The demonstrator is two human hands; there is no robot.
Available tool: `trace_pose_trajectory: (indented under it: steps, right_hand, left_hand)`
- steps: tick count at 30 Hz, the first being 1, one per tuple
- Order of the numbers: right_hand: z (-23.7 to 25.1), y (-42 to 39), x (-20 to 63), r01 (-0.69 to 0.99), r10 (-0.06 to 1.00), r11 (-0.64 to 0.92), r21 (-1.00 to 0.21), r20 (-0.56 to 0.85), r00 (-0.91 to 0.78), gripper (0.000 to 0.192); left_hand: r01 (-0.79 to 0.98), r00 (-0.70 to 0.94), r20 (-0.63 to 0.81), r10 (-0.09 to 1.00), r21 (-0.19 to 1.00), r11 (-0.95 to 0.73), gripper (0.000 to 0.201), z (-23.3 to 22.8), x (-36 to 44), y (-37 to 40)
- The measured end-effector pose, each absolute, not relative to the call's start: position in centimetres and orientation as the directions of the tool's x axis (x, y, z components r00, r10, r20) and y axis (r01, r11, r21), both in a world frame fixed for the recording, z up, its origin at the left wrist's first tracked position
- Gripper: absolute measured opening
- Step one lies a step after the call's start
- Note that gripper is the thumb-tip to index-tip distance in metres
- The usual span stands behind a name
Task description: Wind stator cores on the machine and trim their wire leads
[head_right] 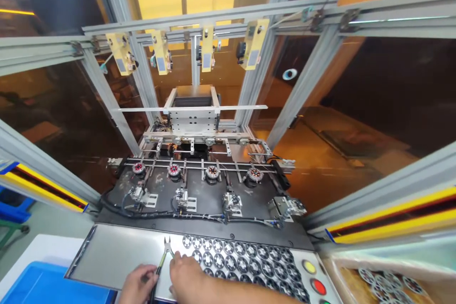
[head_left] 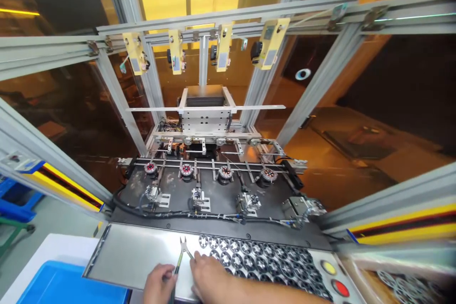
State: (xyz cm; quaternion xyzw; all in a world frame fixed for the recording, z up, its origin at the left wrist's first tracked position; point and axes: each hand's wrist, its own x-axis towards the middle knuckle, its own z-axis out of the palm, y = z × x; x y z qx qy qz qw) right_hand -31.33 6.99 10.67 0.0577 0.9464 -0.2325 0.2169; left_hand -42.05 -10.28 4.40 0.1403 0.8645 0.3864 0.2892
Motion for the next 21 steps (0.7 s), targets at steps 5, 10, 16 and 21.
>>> trace_pose_trajectory:
  steps: [5, 10, 16, 21]
  right_hand:
    - [17.4, 16.7, -32.1, -0.009, -0.064, 0.925, -0.379, -0.133, -0.989, 0.029]
    - [19.3, 25.5, -40.8, -0.109, -0.105, 0.968, -0.228, 0.028, -0.994, 0.025]
    - [14.5, 27.5, -49.1, -0.150, -0.148, 0.979, -0.139, 0.024, -0.989, 0.032]
    - [11.3, 27.7, -50.3, -0.153, -0.151, 0.977, -0.149, 0.027, -0.988, 0.036]
  left_hand:
    - [0.374, -0.869, -0.056, 0.491, 0.576, 0.727, 0.043, 13.0, -51.5, -12.1]
    - [0.663, -0.742, 0.146, 0.654, 0.304, 0.684, 0.042, 19.9, -62.6, -6.6]
    - [0.827, -0.559, 0.032, 0.828, 0.084, 0.555, 0.031, 18.0, -68.9, 1.4]
    - [0.847, -0.529, -0.064, 0.846, 0.023, 0.531, 0.038, 15.4, -70.9, 2.9]
